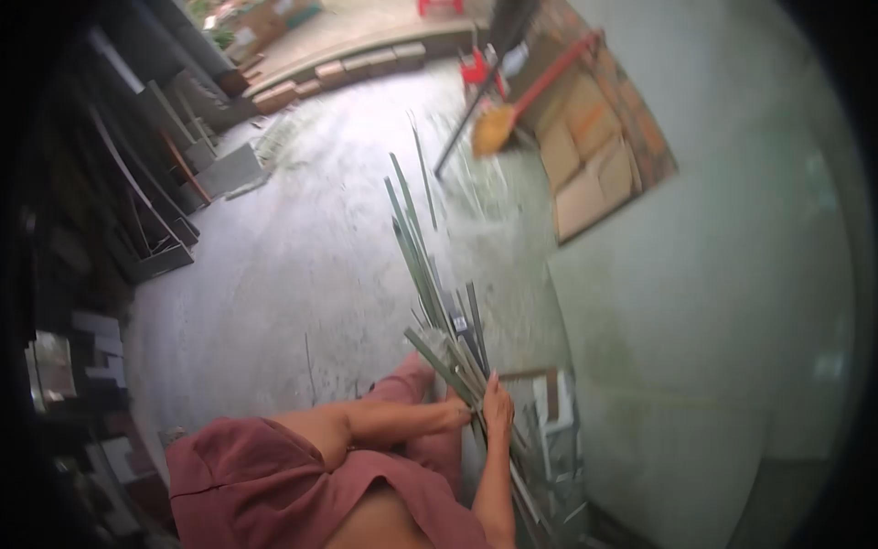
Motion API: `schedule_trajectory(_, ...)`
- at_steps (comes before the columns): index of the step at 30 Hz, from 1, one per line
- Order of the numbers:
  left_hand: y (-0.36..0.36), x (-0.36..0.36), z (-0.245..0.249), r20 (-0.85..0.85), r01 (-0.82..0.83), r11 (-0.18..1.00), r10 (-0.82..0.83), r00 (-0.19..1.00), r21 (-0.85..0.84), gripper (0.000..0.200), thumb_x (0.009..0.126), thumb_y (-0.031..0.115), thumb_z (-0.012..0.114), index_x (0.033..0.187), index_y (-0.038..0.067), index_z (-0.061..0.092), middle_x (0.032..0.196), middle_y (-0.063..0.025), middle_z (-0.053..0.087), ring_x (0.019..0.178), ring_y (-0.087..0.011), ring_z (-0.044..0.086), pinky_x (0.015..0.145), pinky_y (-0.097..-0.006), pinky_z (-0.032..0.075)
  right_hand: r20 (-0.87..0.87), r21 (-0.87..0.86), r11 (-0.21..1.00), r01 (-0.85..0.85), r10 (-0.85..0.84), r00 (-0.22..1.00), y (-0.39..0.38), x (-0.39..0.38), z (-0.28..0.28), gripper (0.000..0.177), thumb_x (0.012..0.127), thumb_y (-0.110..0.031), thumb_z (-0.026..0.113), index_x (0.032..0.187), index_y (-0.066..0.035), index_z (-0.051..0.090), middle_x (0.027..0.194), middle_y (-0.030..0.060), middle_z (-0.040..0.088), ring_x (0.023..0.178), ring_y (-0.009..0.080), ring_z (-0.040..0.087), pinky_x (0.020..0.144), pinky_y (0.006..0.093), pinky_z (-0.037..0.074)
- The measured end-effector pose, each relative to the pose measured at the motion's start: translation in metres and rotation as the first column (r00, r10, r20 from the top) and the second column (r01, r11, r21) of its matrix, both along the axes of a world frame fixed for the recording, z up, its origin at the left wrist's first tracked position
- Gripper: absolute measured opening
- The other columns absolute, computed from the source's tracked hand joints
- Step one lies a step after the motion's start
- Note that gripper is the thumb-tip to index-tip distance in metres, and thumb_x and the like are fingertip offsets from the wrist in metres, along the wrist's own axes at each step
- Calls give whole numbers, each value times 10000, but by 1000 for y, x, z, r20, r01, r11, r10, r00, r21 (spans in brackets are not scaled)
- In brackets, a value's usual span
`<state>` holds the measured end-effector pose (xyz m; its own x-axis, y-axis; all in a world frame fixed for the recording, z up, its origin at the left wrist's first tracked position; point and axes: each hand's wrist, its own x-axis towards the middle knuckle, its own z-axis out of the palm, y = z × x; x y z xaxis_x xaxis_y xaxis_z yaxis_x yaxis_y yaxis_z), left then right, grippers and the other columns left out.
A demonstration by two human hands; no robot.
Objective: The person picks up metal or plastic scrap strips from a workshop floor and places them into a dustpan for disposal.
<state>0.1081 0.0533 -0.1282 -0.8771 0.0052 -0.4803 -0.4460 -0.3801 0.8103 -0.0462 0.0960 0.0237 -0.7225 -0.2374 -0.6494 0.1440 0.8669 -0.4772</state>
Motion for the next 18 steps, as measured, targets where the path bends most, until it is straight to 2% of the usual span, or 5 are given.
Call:
schedule_trajectory(3,-45,-41,2,-17,338,784,-406,914,-521,159,727,66,472,782,-33,583,701,-157,567,660,-224,551,586,-333,426,-91,4,999,-42,42,995,-39,5,45,735,869,-547,157,1054,49,547,1029,296,526,1020,454,453,878,461,344)
schedule_trajectory(5,-63,-40,-29,-253,109,420,-713,654,-901,178,726,51,470,825,-39,588,760,-148,580,700,-206,554,617,-330,435,-120,-1,996,-91,90,989,-62,10,60,738,867,-549,155,1054,46,548,1033,299,523,1021,454,452,880,465,341)
schedule_trajectory(8,-138,-56,92,-250,54,989,-88,964,-137,181,736,39,485,862,-38,589,797,-124,589,733,-188,552,647,-327,439,-122,35,985,-167,170,978,-130,-12,87,742,865,-552,149,1052,42,551,1032,305,519,1021,455,452,883,473,335)
schedule_trajectory(16,-370,-89,77,-161,95,403,-558,814,-910,194,711,104,551,872,54,646,839,-168,604,764,-299,571,625,-347,456,-115,92,940,-330,339,934,-367,-30,108,744,860,-557,131,1048,22,559,1041,293,521,1050,443,442,901,464,328)
schedule_trajectory(18,-421,-82,133,-195,54,811,-205,959,-583,141,731,113,524,813,63,628,738,-93,585,689,-207,537,612,-305,426,-116,74,920,-385,391,913,-424,-25,139,742,857,-561,127,1042,7,567,1042,276,529,1052,438,444,908,462,325)
